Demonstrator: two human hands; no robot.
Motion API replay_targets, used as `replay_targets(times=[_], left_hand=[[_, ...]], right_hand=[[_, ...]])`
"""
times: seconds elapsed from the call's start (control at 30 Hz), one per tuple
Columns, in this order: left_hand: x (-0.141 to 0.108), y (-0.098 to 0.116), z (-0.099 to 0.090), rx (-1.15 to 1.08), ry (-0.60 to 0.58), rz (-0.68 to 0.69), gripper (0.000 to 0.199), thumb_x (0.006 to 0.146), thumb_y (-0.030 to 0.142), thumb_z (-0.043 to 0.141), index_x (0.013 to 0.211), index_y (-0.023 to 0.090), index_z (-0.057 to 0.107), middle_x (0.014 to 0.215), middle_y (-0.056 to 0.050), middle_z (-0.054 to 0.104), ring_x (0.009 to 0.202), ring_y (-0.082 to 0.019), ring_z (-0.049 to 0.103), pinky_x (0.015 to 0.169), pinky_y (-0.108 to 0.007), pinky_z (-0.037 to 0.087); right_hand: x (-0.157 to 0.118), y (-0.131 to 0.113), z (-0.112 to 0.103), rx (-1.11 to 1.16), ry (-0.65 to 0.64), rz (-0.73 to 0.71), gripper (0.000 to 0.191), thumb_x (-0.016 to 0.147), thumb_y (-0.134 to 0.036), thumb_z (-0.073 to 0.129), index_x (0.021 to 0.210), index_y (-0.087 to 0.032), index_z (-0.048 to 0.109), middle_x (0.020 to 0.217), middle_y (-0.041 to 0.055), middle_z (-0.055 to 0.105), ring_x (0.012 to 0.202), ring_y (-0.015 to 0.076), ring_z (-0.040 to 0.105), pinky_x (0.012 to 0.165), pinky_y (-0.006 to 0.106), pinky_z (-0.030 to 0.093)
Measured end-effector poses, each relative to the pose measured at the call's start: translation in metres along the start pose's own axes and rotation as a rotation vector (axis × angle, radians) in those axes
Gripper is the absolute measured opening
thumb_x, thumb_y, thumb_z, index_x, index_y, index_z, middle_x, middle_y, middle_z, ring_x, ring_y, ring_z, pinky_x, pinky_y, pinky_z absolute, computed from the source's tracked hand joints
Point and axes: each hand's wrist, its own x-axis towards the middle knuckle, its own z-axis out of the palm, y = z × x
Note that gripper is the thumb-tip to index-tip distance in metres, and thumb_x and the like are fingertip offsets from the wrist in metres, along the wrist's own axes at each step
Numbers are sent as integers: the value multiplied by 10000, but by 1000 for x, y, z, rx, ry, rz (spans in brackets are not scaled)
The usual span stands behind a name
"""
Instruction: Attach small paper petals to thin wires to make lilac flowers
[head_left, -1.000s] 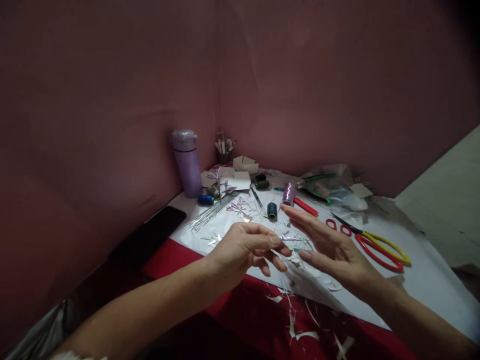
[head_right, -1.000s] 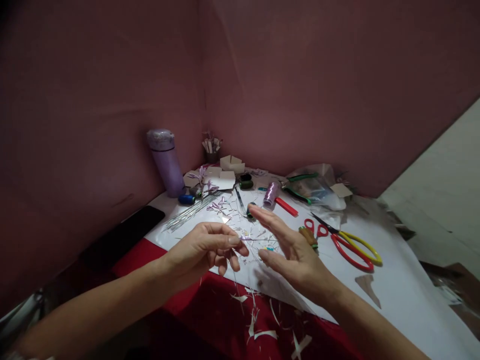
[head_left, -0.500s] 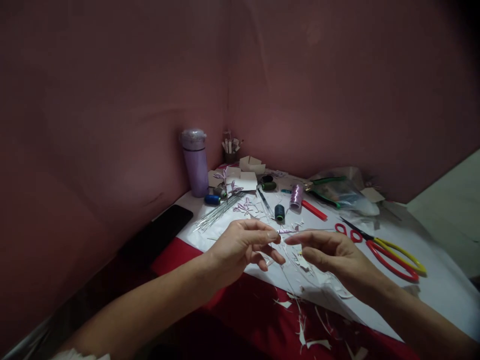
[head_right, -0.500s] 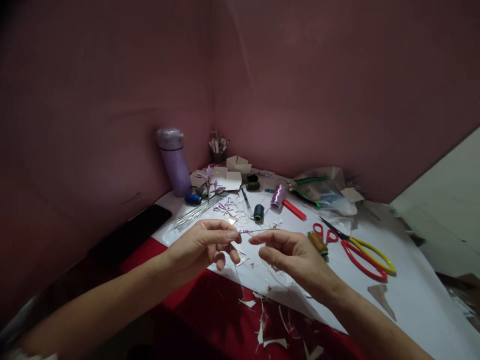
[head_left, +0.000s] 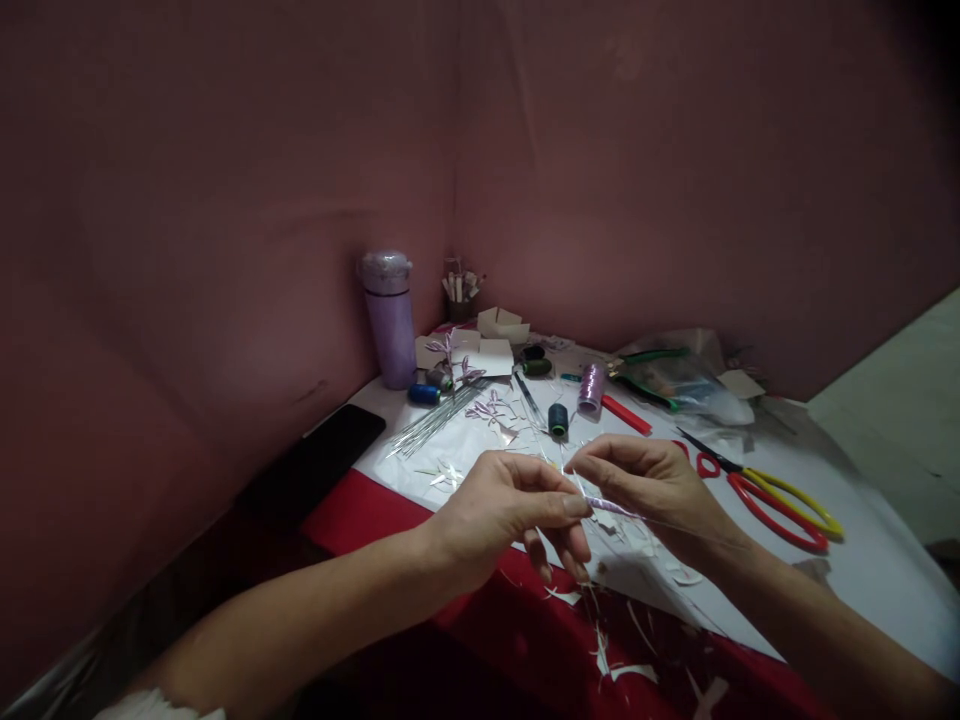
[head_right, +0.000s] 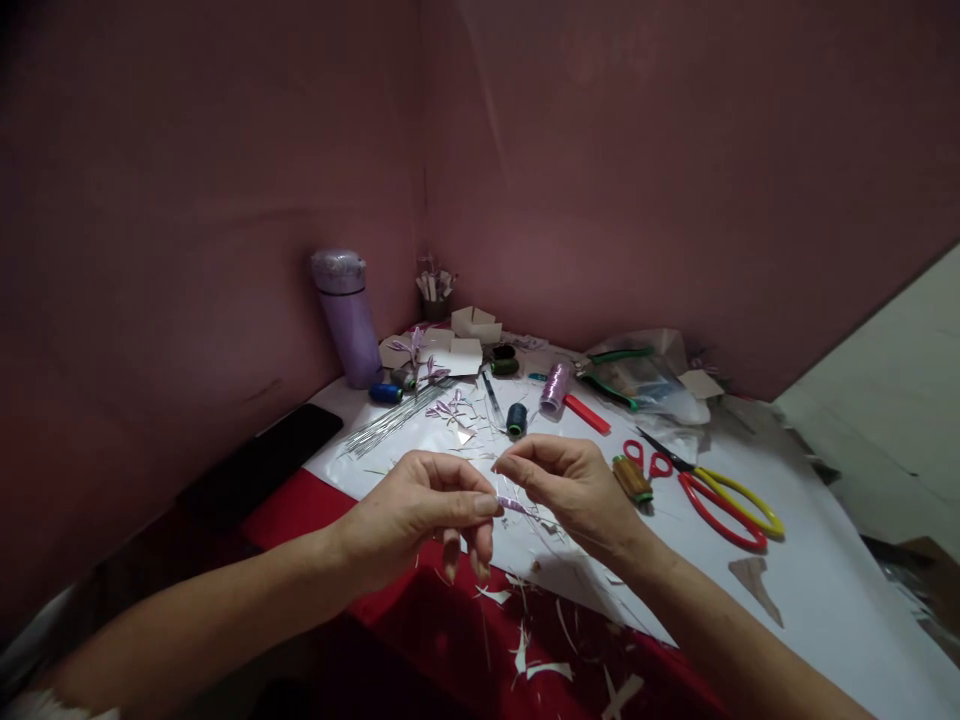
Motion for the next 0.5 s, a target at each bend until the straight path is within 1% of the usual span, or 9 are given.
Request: replay_targets(times=[0.1, 0.2, 0.33, 0.5], left_hand=[[0, 0, 3, 51, 4, 34, 183, 745, 277, 659, 733, 101, 614, 596, -45, 648, 479, -117, 611, 382, -161, 395], [-1, -1, 4, 84, 46, 69, 200, 737, 292, 667, 742, 98, 622, 589, -43, 642, 468, -110, 595, 404, -175, 417], [0, -2, 4, 96, 50, 98, 224, 727, 312, 678, 760, 95, 634, 608, -50, 651, 482, -110, 592, 458, -204, 457], [1, -1, 4, 72, 49, 96, 230, 725, 317, 672, 761, 95, 622, 621, -62, 656, 514, -124, 608, 511, -231, 483]], right_hand=[[1, 1, 0, -63, -3, -111, 219, 744, -398, 665, 684, -188, 681, 604, 5, 584, 561, 121, 478, 510, 250, 373], [3, 6, -1, -129, 15, -161, 209, 762, -401, 649, 712, -202, 686, 654, 13, 624, 619, 150, 534, 560, 267, 415], [3, 13, -4, -179, 73, -130, 248, 769, -423, 635, 699, -191, 687, 654, 21, 630, 610, 153, 541, 554, 267, 422], [-1, 16, -4, -164, 124, -75, 264, 763, -439, 629, 680, -194, 682, 625, 19, 604, 593, 151, 520, 538, 262, 410]])
